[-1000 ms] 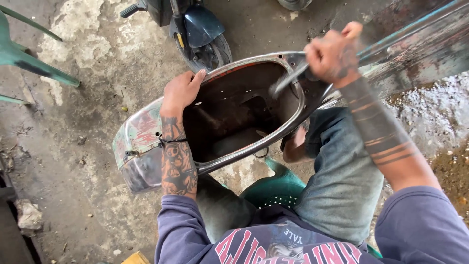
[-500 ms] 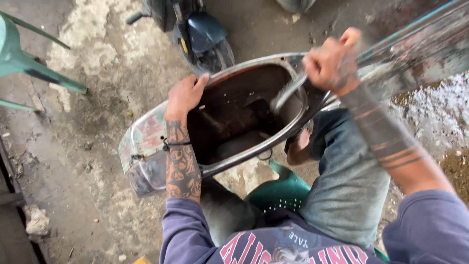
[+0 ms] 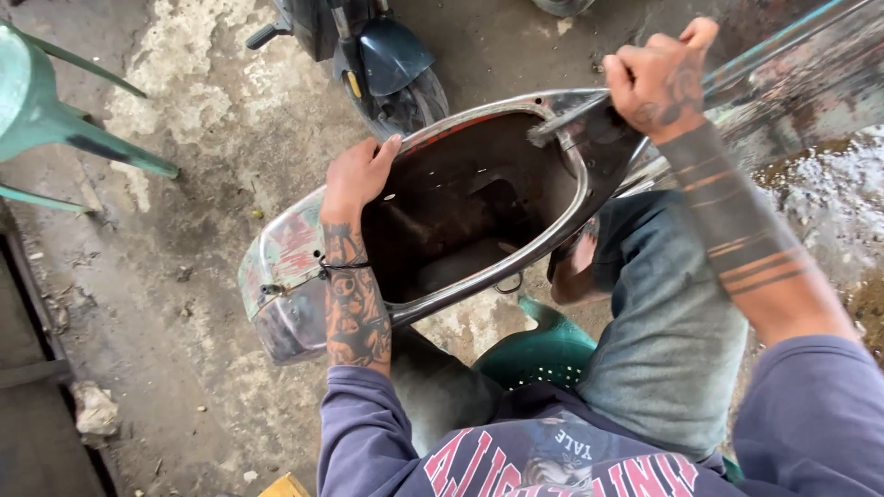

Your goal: The person scrubs the interior and edges of a large, hollow metal part using a wire brush. They hold the part steady with their left hand while vigorously brushing the surface with their right hand to remove rust and debris.

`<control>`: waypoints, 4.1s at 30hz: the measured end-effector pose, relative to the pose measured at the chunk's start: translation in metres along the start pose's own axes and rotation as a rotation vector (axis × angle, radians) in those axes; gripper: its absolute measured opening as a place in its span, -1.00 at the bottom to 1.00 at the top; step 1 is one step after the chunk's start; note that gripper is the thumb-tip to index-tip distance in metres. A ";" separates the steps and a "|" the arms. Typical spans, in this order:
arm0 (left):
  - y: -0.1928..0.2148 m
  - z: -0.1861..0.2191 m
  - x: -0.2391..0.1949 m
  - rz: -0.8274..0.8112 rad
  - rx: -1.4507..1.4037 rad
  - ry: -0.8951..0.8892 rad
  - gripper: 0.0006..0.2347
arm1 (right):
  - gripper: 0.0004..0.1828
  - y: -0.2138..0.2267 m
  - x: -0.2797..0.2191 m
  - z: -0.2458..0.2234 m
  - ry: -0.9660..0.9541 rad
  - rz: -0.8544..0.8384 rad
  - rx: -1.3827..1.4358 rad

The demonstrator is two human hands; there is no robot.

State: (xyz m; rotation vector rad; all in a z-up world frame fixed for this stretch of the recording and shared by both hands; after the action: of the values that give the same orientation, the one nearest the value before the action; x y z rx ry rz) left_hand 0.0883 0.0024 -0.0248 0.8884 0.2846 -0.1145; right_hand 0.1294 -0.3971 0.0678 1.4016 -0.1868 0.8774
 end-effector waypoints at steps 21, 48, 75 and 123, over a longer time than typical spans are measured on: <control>0.002 0.002 -0.004 -0.023 -0.002 0.040 -0.52 | -0.52 0.006 -0.003 -0.015 0.055 -0.016 -0.059; 0.001 0.009 -0.002 -0.050 0.093 0.019 -0.47 | -0.49 0.015 0.009 -0.027 0.021 0.057 -0.038; 0.003 0.010 -0.006 -0.050 0.103 0.023 -0.50 | -0.42 -0.013 0.006 -0.004 -0.075 0.025 -0.059; 0.001 -0.019 0.021 0.023 -0.035 0.053 -0.52 | -0.63 0.072 -0.003 -0.014 -0.594 -0.363 0.747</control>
State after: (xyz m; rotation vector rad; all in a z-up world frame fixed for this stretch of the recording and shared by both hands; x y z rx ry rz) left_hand 0.1043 0.0182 -0.0418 0.8604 0.3250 -0.0646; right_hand 0.0763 -0.3913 0.1188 2.2902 -0.0407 0.1909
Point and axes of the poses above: each hand's wrist, its own x-axis towards the middle knuckle, its own y-axis out of the back of the hand, z = x × y, the point moved 10 cm from there along x, towards the middle knuckle, and after that the axes turned 6 degrees about -x, right-handed, at the moved point
